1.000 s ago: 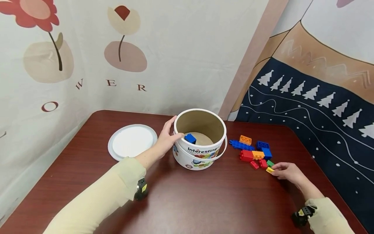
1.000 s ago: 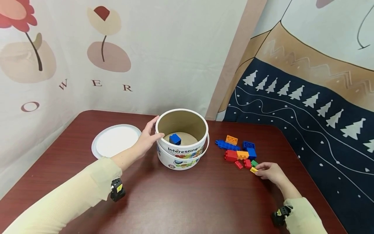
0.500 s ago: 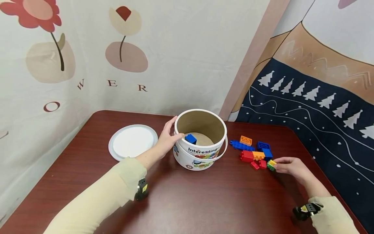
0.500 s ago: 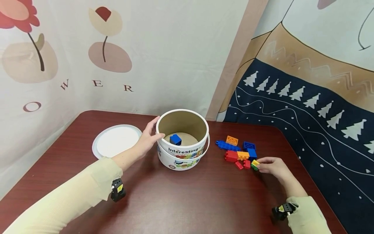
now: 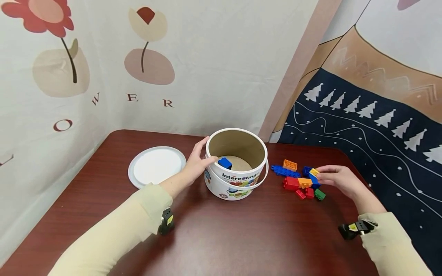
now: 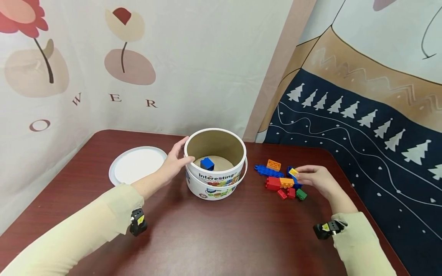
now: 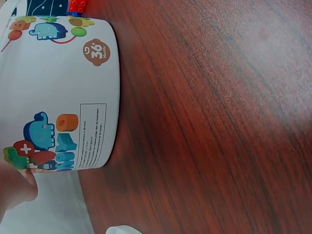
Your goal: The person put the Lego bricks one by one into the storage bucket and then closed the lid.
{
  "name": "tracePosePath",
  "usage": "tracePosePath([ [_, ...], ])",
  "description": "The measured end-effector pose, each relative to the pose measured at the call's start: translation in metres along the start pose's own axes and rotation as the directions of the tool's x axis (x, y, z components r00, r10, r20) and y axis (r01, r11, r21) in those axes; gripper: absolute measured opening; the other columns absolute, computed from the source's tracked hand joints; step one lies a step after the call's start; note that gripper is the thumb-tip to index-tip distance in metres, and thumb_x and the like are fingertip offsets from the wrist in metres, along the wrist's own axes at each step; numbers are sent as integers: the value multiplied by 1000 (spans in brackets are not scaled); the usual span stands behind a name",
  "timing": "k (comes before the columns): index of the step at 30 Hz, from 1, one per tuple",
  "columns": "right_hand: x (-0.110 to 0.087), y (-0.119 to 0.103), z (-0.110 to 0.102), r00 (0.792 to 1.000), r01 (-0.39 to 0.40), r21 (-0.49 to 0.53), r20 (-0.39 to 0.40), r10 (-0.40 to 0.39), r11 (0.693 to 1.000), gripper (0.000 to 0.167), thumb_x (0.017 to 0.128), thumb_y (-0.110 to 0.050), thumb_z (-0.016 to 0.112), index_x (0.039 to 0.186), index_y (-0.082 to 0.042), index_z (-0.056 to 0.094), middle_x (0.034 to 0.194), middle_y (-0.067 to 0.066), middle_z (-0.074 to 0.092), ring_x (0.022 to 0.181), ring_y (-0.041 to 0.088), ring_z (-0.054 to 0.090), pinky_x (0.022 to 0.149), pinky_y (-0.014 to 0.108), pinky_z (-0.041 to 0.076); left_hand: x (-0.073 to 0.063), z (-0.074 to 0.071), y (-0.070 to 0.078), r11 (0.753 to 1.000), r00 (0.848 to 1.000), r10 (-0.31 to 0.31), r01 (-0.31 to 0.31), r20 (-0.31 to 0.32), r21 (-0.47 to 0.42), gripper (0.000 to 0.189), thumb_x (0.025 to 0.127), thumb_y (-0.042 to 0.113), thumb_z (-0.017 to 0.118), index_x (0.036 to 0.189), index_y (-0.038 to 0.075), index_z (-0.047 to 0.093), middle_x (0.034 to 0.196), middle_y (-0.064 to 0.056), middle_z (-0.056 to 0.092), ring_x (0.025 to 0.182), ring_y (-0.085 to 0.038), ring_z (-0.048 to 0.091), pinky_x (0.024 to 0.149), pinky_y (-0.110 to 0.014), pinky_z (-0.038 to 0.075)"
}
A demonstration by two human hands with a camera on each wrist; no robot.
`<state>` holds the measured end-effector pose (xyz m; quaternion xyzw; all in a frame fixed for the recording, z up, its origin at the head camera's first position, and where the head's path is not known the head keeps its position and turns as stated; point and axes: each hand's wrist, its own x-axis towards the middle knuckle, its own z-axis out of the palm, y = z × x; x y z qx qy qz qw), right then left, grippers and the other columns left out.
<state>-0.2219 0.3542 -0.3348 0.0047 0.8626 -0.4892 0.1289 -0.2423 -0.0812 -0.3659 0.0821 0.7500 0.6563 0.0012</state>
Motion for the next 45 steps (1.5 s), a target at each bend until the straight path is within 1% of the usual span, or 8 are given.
tracePosePath([
  [8,19,-35,14,999,39,9,7,-39,999,47,89,-21,62,123,10,51,90,-12,60,81,3,66,79,19,54,1,-3,1,999,1000,-1,1,9,36,76,82,9,63,148,10,25,154,-10,20,140,-25,22,114,-43,27],
  [15,26,-73,24,994,110,32,21,-111,993,32,89,-18,62,113,3,58,89,-12,62,81,4,66,78,18,53,1,-3,1,999,1000,4,-4,21,44,75,82,8,62,148,10,25,154,-9,20,140,-24,22,113,-43,27],
  [22,34,-105,40,984,166,21,55,-167,986,44,89,-20,62,120,10,51,89,-11,63,84,5,66,79,18,53,0,-3,1,998,1000,5,-6,18,63,75,83,10,62,148,11,25,153,-7,22,139,-23,23,114,-41,27],
  [27,41,-124,58,979,185,25,80,-187,982,43,89,-17,62,121,10,52,92,-8,63,87,10,65,81,21,53,-1,-3,0,998,1000,6,-8,22,69,76,83,12,62,148,11,24,153,-8,21,140,-24,22,114,-43,27],
  [33,49,-139,81,968,218,48,119,-223,975,39,88,-15,63,118,10,55,94,-3,65,89,14,66,85,27,53,-1,-2,0,997,1000,9,-10,13,74,75,83,11,62,148,11,25,153,-8,22,139,-25,23,113,-44,27],
  [38,57,-144,98,968,212,27,135,-213,977,36,87,-12,64,116,8,58,97,4,65,88,17,65,84,29,54,-1,0,0,998,1000,7,-7,5,64,75,83,10,62,148,12,26,152,-8,23,139,-24,24,112,-44,29],
  [42,61,-147,107,967,207,21,150,-208,978,34,86,-7,64,115,8,58,101,9,64,87,16,64,86,33,53,-1,0,0,998,1000,4,-4,8,68,75,83,11,62,148,13,25,153,-8,22,139,-25,24,112,-44,29],
  [45,62,-148,110,964,208,43,160,-212,977,35,86,-5,63,117,10,56,100,8,62,88,17,64,85,32,53,-1,0,0,997,1000,3,-4,16,75,76,83,12,61,148,12,24,153,-9,21,139,-25,23,112,-46,28],
])
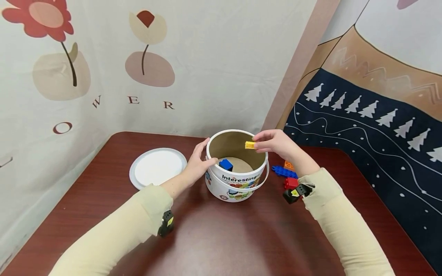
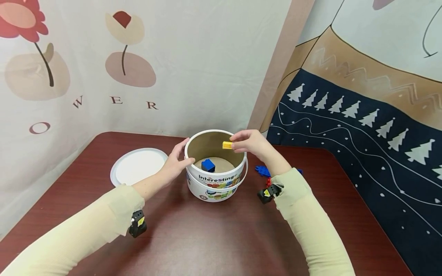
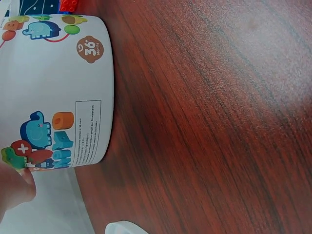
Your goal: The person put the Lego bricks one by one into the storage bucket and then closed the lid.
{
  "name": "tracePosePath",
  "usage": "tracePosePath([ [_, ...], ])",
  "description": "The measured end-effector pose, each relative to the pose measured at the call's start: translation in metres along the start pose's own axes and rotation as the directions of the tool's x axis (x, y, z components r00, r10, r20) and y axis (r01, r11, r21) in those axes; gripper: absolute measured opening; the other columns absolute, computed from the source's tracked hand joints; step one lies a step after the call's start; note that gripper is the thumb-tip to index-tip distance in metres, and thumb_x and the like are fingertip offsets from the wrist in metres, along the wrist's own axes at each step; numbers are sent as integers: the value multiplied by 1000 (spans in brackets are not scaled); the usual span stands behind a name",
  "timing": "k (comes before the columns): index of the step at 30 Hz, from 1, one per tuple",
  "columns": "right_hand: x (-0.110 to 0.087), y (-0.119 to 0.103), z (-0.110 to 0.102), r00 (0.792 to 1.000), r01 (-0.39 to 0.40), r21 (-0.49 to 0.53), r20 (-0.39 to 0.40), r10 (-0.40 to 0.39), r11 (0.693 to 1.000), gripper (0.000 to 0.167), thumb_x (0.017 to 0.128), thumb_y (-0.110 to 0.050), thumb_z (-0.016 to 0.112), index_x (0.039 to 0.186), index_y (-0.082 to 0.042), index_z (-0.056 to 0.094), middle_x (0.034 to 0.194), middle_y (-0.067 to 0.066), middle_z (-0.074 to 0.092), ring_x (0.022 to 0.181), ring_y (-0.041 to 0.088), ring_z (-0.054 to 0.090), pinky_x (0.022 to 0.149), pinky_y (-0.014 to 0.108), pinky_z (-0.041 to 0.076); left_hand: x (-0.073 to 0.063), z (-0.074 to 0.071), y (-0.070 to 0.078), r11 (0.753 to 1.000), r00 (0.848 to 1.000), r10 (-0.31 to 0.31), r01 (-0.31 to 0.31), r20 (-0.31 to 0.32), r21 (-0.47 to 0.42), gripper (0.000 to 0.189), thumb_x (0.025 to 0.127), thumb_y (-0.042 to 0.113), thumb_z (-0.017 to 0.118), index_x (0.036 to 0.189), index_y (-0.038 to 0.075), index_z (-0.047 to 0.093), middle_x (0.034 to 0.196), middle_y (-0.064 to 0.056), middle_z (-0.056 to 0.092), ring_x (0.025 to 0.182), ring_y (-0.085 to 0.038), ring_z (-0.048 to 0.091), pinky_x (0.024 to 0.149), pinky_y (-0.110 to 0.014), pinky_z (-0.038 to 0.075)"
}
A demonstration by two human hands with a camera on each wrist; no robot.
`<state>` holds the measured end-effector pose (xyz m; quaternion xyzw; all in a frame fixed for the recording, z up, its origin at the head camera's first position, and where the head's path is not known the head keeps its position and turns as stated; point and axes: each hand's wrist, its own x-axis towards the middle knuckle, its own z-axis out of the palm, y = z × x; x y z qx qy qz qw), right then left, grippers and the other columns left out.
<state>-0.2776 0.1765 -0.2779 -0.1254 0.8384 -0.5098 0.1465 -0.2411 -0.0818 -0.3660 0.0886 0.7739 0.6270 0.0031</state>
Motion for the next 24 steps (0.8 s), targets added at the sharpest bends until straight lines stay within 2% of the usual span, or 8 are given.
tracePosePath([
  [3,-1,-1,-1,1000,5,8,-10,-5,1000,38,87,-8,63,119,10,53,98,6,61,87,19,64,83,29,54,0,0,-1,1000,1000,-3,3,3,1,75,83,11,61,148,12,24,153,-9,21,140,-26,23,113,-46,27],
  [6,-6,1,-7,999,17,-3,-37,-17,1000,39,88,-13,62,120,8,53,100,10,63,90,22,65,81,27,55,0,-1,0,1000,1000,-6,6,3,1,74,83,11,60,148,13,24,153,-9,21,139,-27,23,113,-45,27],
  [10,-18,12,-22,996,32,-15,-79,-33,999,38,90,-18,61,120,5,53,104,8,62,91,18,64,79,26,55,0,0,1,1000,1000,-8,8,1,-2,75,83,11,61,148,12,25,153,-9,21,139,-26,23,113,-45,28],
  [16,-41,40,-55,990,-18,-46,-144,11,999,40,90,-27,61,117,0,53,98,-11,59,89,6,61,77,20,54,1,1,0,1000,1000,-5,5,-15,3,75,82,11,61,148,12,25,152,-9,22,138,-25,25,112,-44,29],
  [24,-81,93,-97,969,-137,-64,-217,120,989,26,91,-28,59,112,-13,55,96,-17,56,82,-2,61,75,18,53,3,1,-1,1000,1000,7,-7,-18,7,75,82,10,61,148,11,26,152,-10,22,137,-26,27,112,-45,29],
])
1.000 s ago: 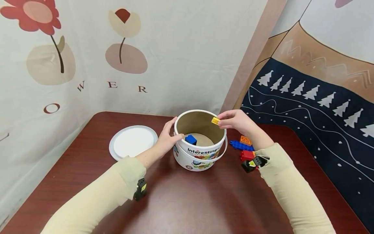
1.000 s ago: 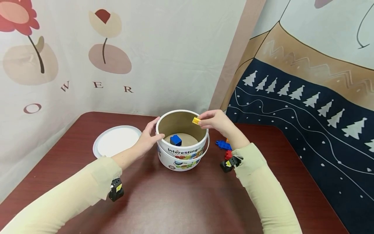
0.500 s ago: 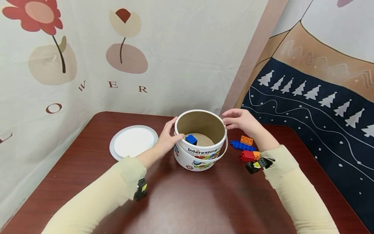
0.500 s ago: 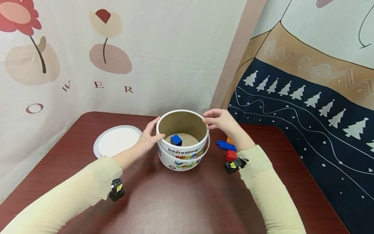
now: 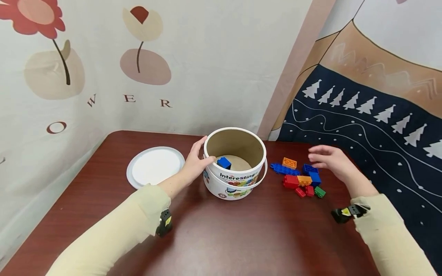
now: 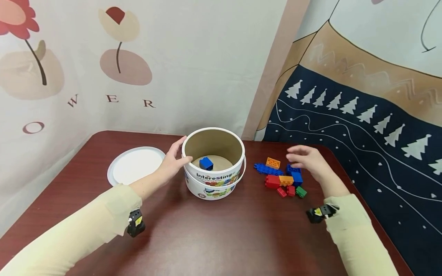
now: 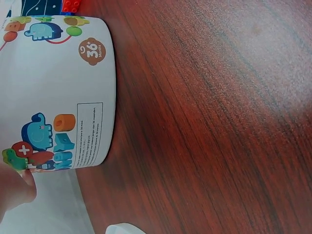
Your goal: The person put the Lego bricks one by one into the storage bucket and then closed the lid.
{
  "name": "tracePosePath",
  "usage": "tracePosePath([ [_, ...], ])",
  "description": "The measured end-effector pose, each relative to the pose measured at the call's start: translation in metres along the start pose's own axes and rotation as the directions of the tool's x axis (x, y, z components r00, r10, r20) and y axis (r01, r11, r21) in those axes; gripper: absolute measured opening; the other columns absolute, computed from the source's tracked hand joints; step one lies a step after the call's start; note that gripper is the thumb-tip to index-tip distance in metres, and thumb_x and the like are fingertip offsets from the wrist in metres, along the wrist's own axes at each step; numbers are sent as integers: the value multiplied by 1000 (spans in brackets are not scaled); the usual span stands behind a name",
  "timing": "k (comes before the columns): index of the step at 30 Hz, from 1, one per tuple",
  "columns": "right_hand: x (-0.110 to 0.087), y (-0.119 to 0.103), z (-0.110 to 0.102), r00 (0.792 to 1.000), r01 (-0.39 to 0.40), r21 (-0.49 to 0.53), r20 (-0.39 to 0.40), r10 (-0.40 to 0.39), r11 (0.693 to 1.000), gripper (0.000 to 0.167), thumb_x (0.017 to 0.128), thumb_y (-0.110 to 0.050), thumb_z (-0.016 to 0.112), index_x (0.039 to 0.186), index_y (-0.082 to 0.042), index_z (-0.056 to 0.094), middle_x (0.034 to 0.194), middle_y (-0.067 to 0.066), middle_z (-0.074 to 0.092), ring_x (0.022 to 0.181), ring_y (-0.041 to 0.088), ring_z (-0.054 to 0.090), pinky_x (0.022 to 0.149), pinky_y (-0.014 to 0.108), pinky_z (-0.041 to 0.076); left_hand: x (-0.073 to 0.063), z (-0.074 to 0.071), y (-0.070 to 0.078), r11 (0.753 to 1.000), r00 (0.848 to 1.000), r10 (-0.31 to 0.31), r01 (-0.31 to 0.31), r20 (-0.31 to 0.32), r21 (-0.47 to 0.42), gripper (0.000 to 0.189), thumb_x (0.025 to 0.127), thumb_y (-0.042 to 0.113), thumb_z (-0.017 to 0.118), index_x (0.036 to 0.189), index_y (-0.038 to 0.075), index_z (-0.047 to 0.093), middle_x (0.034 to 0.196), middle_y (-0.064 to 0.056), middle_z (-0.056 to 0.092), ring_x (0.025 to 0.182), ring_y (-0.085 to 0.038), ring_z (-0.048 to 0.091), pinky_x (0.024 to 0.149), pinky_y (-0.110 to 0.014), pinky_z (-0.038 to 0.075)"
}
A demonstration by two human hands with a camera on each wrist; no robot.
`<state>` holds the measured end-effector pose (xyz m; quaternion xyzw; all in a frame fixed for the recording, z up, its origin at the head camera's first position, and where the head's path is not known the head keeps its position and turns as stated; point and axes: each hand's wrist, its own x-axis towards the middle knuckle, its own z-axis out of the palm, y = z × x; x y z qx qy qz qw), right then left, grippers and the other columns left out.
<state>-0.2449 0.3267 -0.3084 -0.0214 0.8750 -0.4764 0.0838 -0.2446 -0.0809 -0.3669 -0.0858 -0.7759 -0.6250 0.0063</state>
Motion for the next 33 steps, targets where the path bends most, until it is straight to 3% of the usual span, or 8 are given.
tracePosePath([
  [5,-16,40,-13,997,-71,-15,-5,71,997,25,91,-28,59,112,-15,57,91,-22,56,82,-4,60,76,23,55,1,-1,-1,1000,1000,-8,8,4,9,75,82,11,60,148,13,25,153,-9,21,139,-26,24,113,-45,28],
  [8,-22,60,-16,995,-96,-24,-4,96,995,32,92,-25,58,117,-6,56,91,-24,55,82,-3,60,77,26,56,1,-2,-1,1000,1000,-1,1,-3,10,74,82,10,60,148,12,26,153,-10,22,138,-26,24,113,-46,28],
  [13,-27,82,-12,993,-120,-32,-14,120,992,57,90,-30,61,128,9,44,99,-16,54,85,-2,60,76,25,55,2,-2,-2,1000,1000,4,-4,1,9,75,82,10,60,148,11,25,152,-11,22,138,-27,24,113,-47,27],
  [20,-29,102,-9,987,-160,0,-17,160,987,64,84,-32,68,126,9,44,94,-12,59,79,-5,60,72,25,56,3,0,-2,1000,1000,-1,1,6,1,75,81,10,60,148,10,25,152,-11,22,138,-27,25,113,-46,27],
  [25,-30,110,-3,982,-188,0,4,188,982,59,85,-25,68,124,12,44,95,-6,60,78,1,60,72,25,56,2,0,-2,1000,1000,-3,3,7,6,75,82,10,60,148,10,25,152,-11,21,138,-27,24,113,-47,27],
  [33,-29,112,9,970,-241,-127,-5,242,962,56,85,-19,66,125,13,44,105,15,56,80,10,55,70,24,54,2,-1,0,1000,1000,7,-7,9,-7,75,82,9,60,148,10,25,152,-11,22,137,-26,25,112,-46,28],
])
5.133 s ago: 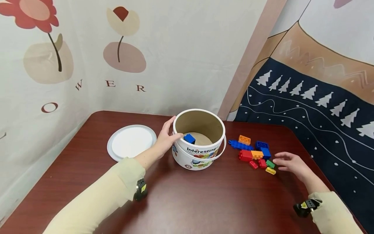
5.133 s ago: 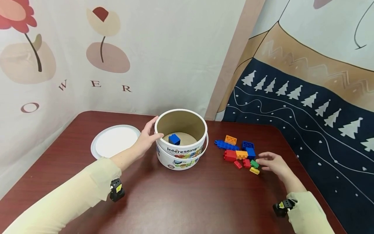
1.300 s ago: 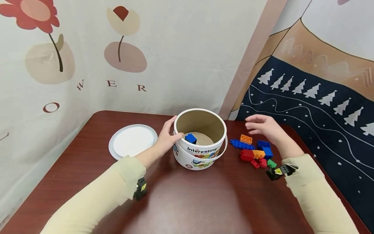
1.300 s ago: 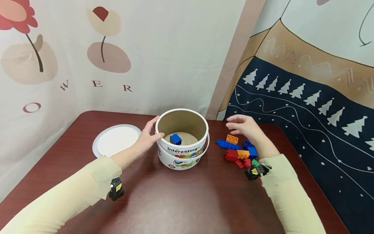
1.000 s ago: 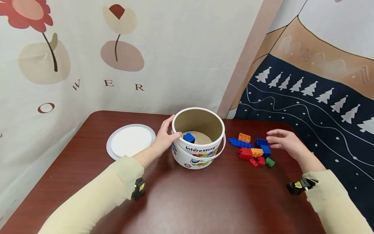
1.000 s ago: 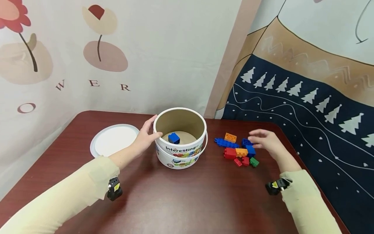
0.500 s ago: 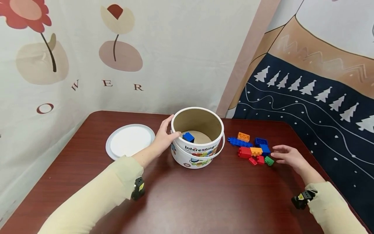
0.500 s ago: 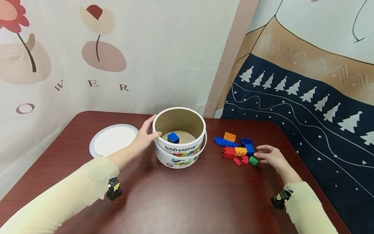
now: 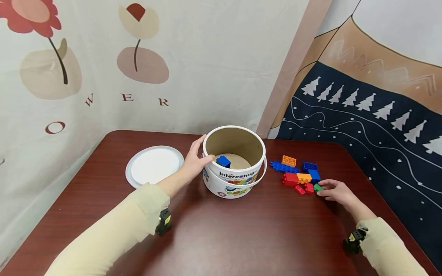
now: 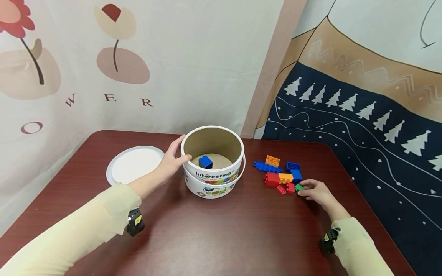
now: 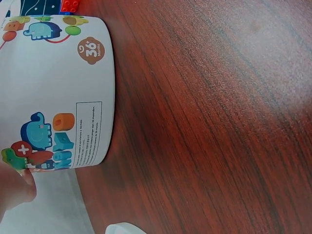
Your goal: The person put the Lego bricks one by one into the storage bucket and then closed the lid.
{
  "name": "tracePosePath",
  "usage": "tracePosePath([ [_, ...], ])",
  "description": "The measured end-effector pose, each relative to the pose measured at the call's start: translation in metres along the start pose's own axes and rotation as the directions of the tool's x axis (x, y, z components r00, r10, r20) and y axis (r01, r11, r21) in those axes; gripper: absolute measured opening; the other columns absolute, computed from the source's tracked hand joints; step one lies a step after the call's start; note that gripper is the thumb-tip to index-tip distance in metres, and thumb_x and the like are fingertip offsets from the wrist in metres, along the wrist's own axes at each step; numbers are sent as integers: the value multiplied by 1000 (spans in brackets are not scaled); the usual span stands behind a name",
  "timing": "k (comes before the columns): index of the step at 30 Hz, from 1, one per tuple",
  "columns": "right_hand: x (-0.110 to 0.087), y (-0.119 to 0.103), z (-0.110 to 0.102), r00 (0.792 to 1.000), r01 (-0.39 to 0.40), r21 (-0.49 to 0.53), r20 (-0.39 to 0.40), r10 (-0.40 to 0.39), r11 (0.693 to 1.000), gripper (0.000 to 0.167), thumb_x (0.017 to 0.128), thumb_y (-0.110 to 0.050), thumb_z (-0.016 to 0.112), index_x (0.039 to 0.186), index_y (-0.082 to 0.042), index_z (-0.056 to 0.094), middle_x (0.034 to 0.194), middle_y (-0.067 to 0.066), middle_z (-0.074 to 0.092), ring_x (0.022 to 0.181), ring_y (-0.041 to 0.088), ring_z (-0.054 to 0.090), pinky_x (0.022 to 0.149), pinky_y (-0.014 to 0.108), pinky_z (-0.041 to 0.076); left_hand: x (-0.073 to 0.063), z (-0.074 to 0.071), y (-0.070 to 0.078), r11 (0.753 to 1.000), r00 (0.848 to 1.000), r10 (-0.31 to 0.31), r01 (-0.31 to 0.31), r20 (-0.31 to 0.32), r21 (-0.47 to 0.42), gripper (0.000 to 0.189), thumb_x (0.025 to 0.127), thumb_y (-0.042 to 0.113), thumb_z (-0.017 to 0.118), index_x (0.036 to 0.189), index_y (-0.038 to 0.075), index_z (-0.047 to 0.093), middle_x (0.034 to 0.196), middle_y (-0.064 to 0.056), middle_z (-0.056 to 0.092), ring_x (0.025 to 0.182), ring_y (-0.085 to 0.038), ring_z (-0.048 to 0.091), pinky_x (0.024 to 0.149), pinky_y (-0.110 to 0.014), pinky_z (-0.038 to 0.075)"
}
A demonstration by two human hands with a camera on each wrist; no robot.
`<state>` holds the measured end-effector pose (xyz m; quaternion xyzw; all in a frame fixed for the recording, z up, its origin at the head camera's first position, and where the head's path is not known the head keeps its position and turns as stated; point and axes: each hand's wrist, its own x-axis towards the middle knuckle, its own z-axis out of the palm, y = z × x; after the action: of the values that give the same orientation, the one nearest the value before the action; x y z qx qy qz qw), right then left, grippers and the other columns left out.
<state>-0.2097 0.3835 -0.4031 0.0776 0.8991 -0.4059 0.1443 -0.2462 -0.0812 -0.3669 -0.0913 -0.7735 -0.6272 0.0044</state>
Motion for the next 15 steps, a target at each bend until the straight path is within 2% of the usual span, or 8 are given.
tracePosePath([
  [7,2,0,3,1000,3,-34,-23,-4,999,52,84,-16,67,122,13,47,99,11,59,77,11,54,66,23,52,-2,0,1,1000,1000,-6,6,1,16,75,82,10,59,148,10,23,153,-12,20,138,-27,24,113,-48,27],
  [11,0,1,1,1000,6,-40,-18,-6,999,52,85,-18,66,124,12,48,103,15,59,78,9,55,67,23,53,-2,0,2,1000,1000,-13,13,3,21,75,83,10,59,148,10,23,153,-11,20,138,-27,24,113,-47,27],
  [15,-1,3,0,1000,26,-3,-8,-26,1000,51,87,-16,64,126,14,47,111,23,57,79,4,58,72,25,56,-2,0,2,1000,1000,-18,18,0,23,74,83,10,60,148,12,24,152,-10,21,138,-26,25,113,-46,28],
])
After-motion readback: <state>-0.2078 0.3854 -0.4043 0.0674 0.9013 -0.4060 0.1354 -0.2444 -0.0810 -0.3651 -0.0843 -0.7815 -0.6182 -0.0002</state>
